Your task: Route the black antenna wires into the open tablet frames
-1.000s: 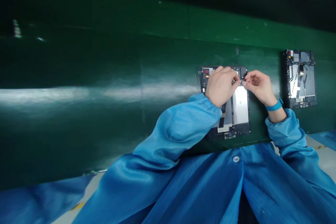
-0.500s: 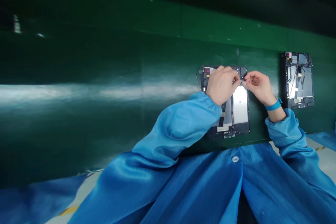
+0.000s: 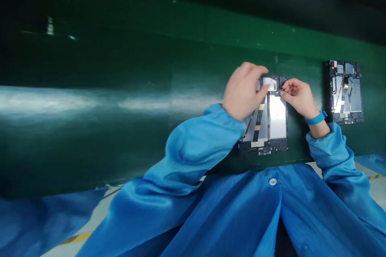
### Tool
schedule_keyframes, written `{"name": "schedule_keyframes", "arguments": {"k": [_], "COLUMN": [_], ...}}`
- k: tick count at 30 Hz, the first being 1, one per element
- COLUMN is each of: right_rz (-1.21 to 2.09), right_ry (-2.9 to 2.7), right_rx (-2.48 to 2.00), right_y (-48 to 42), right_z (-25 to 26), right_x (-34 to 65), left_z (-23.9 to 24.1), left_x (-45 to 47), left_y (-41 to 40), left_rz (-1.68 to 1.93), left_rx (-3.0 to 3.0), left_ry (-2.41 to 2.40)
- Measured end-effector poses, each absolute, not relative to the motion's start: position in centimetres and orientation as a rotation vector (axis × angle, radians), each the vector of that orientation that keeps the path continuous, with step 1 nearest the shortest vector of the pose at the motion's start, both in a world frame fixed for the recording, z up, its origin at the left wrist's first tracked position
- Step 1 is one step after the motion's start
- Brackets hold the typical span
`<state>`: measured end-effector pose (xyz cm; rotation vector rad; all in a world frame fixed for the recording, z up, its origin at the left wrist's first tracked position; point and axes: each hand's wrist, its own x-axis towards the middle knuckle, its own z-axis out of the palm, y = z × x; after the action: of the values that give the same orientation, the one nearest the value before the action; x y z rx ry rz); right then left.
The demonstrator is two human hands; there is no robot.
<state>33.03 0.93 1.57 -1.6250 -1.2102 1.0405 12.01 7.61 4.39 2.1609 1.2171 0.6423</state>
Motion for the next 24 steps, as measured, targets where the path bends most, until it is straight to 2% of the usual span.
{"name": "schedule_keyframes", "arguments": {"k": [2, 4, 7, 12, 15, 20, 24], "right_rz": [1.0, 0.975, 0.996, 0.743, 0.599, 0.864, 0.99], "right_ry": [-1.235, -1.233, -1.188, -1.009, -1.086, -1.699, -1.897], "right_rx": [-1.635, -1.621, -1.549, -1.482, -1.517, -1.46, -1.437], "right_y": [0.8, 0.8, 1.0, 0.6, -1.3, -4.2, -3.5], "right_z": [1.4, 1.0, 0.1, -0.2, 1.1, 3.8, 4.3], "right_x": [32.9, 32.9, 33.1, 32.9, 30.9, 24.7, 22.3], "left_z": [4.5, 4.3, 3.7, 2.8, 2.8, 4.4, 6.1], "left_x": [9.3, 7.0, 5.3, 5.9, 6.0, 4.5, 3.2], "left_y": [7.9, 7.9, 7.1, 6.1, 5.9, 3.9, 1.9], "left_rz": [0.641, 0.469, 0.238, 0.39, 0.474, 0.681, 0.698], "left_rx": [2.012, 1.826, 1.585, 1.323, 1.268, 1.425, 1.608], "left_ry": [1.457, 1.615, 1.56, 1.479, 1.432, 1.242, 1.063]}}
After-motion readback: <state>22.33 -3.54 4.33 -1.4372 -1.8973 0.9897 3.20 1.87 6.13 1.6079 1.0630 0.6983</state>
